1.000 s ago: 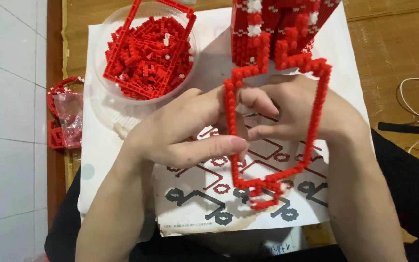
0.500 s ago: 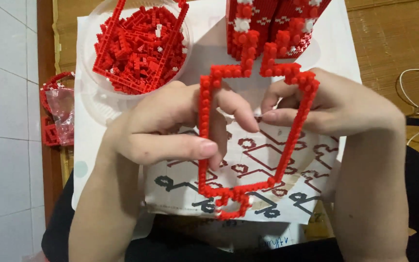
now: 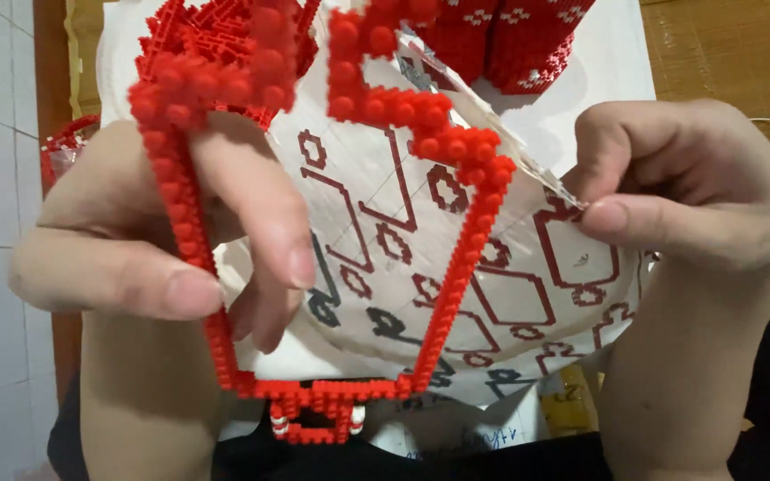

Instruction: The person assembles small red plastic bricks into a rectangular frame by hand, following a printed diagram on a white surface. They pick bricks from a bowl, connect them to form a chain, and then attach the chain to a larger red structure.

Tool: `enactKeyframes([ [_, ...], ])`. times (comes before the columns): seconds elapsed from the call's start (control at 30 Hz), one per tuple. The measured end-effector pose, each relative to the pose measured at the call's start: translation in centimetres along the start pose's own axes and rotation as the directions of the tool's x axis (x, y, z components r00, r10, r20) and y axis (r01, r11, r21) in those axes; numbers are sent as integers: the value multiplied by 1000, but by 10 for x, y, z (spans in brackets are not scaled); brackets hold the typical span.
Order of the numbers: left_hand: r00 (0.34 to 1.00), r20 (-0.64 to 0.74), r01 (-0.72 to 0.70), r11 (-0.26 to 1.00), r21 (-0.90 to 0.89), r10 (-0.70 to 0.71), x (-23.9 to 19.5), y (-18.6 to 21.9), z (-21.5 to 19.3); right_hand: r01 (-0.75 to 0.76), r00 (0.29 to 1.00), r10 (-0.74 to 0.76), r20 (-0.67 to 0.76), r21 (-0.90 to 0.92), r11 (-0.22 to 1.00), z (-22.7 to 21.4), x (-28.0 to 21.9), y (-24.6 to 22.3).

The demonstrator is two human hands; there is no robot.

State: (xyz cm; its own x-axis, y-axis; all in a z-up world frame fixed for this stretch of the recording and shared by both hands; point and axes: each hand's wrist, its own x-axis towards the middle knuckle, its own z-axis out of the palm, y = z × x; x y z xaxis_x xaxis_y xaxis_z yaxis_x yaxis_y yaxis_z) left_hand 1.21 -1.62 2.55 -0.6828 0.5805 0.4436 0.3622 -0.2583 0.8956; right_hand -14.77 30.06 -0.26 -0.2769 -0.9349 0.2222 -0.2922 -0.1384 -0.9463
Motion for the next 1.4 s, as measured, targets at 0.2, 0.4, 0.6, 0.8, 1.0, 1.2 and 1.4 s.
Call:
enactKeyframes([
  [0.2, 1000, 15, 6, 995, 95, -8, 11, -2, 5, 125, 990, -131, 48, 109, 986, -2, -6, 6],
  [0.4, 998, -46, 50, 998, 44, -48, 0, -7, 5, 68, 994, -79, 75, 139, 988, 0, -4, -2],
  [0.6, 998, -38, 60, 993, 101, -56, 9, -7, 10, 17, 992, -37, 118, 167, 986, 0, -4, -7],
  [0.8, 979, -159, 162, 960, 227, -127, 13, -2, 20, -107, 985, 91, 147, 105, 989, -1, 2, -22],
  [1.0, 979, -152, 171, 946, 276, -133, 13, -12, 17, -4, 994, -29, 103, 309, 951, 12, 5, -13],
  [1.2, 956, -157, 286, 903, 322, -246, 26, -7, 20, 74, 962, -127, 242, 218, 973, 6, 11, -11],
  [1.4, 938, -197, 336, 890, 307, -286, 24, -12, 19, -31, 961, -91, 261, 430, 902, 9, 8, -13],
])
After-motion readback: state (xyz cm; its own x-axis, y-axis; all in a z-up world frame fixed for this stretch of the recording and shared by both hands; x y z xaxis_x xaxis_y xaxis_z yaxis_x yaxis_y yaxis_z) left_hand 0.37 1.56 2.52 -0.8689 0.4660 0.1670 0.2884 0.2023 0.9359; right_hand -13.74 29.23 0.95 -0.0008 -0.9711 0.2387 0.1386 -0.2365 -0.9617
